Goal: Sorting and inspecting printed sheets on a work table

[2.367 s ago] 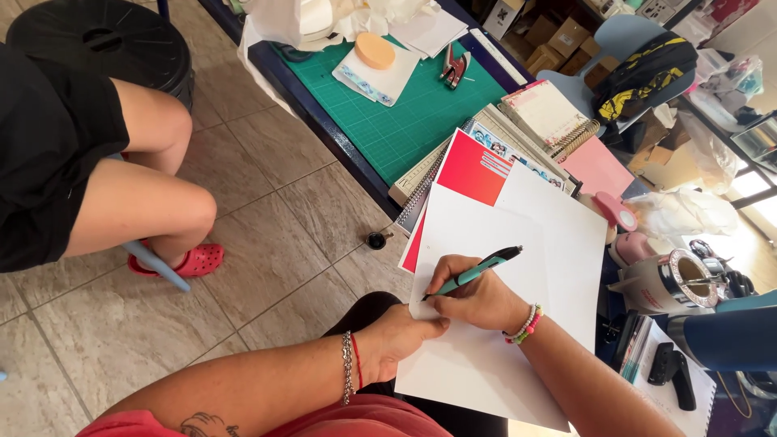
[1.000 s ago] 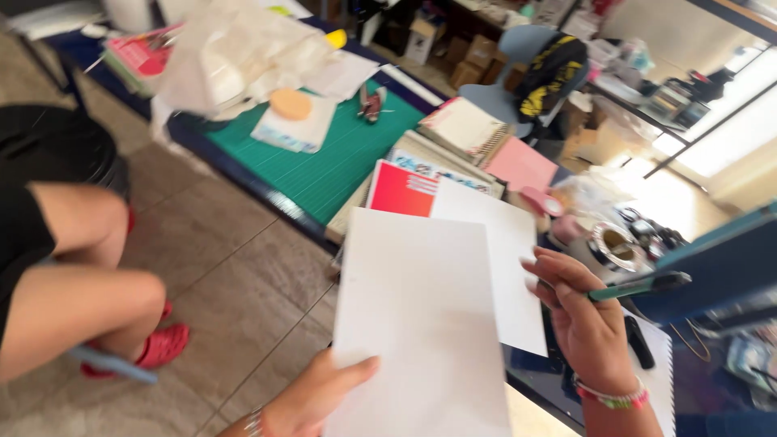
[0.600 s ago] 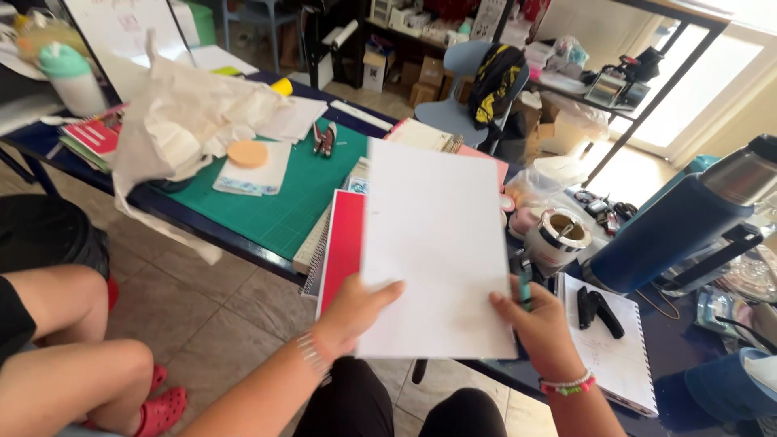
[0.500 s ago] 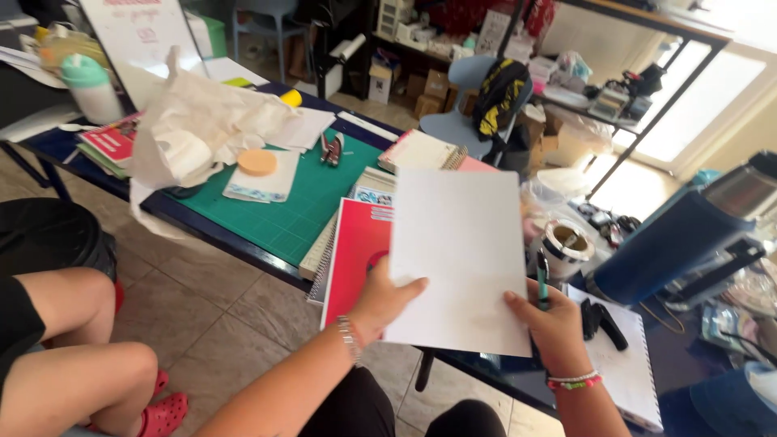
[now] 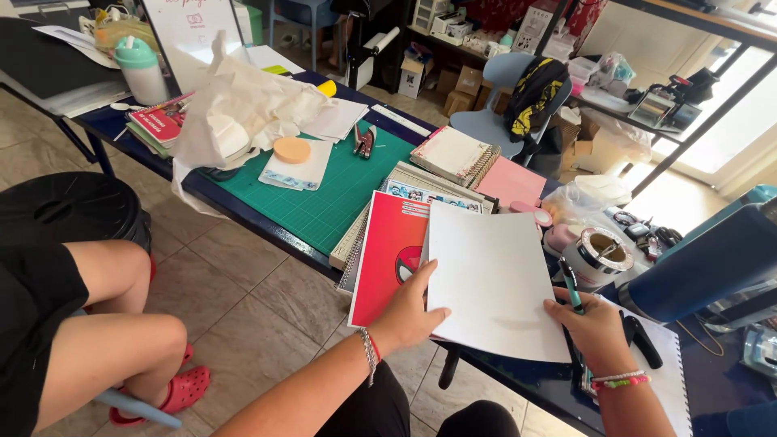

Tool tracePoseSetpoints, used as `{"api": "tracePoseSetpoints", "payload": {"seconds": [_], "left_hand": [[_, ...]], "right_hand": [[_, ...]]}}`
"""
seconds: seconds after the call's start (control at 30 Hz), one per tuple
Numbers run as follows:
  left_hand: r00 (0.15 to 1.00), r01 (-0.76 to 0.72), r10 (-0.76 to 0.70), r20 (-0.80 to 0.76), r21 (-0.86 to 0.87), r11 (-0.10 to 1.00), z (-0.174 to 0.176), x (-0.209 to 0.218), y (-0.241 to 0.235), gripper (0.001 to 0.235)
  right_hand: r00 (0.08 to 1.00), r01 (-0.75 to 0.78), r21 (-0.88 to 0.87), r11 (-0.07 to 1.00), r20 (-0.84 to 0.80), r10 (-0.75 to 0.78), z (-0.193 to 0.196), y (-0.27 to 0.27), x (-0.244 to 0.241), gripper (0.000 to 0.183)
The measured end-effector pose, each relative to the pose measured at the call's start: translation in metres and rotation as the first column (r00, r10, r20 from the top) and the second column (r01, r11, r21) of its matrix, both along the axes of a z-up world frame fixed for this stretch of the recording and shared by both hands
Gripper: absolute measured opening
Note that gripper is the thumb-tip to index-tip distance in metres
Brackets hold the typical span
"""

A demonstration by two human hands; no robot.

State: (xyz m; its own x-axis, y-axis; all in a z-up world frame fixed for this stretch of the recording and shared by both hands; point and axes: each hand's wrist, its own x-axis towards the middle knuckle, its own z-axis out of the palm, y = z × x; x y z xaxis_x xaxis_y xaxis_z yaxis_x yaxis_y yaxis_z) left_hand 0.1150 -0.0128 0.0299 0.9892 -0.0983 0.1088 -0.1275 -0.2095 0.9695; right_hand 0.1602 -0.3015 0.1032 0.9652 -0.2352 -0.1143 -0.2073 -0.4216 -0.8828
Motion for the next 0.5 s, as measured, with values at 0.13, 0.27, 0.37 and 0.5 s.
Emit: {"api": "tracePoseSetpoints", "payload": {"seconds": [0.13, 0.27, 0.37, 0.5], "left_hand": [[0.999, -0.012, 0.016, -0.047, 0.096, 0.995, 0.008, 0.007, 0.0, 0.085], [1.0, -0.01, 0.012, -0.018, 0.101, 0.995, -0.006, 0.019, -0.006, 0.082], [0.999, -0.03, 0.032, -0.02, 0.103, 0.994, -0.019, 0.025, -0.011, 0.085], [0.974, -0.092, 0.071, 0.215, 0.092, 0.992, -0.035, 0.037, -0.013, 0.087]], "right_hand": [[0.997, -0.023, -0.235, 0.972, 0.066, 0.039, -0.026, -0.014, 0.02, 0.042], [0.998, -0.02, -0.407, 0.913, 0.049, 0.044, -0.027, -0.009, 0.024, 0.037], [0.998, -0.049, -0.466, 0.883, 0.006, 0.059, -0.032, -0.01, 0.028, 0.038], [0.991, -0.016, -0.37, 0.929, 0.118, 0.064, -0.051, -0.017, 0.045, 0.031]]}}
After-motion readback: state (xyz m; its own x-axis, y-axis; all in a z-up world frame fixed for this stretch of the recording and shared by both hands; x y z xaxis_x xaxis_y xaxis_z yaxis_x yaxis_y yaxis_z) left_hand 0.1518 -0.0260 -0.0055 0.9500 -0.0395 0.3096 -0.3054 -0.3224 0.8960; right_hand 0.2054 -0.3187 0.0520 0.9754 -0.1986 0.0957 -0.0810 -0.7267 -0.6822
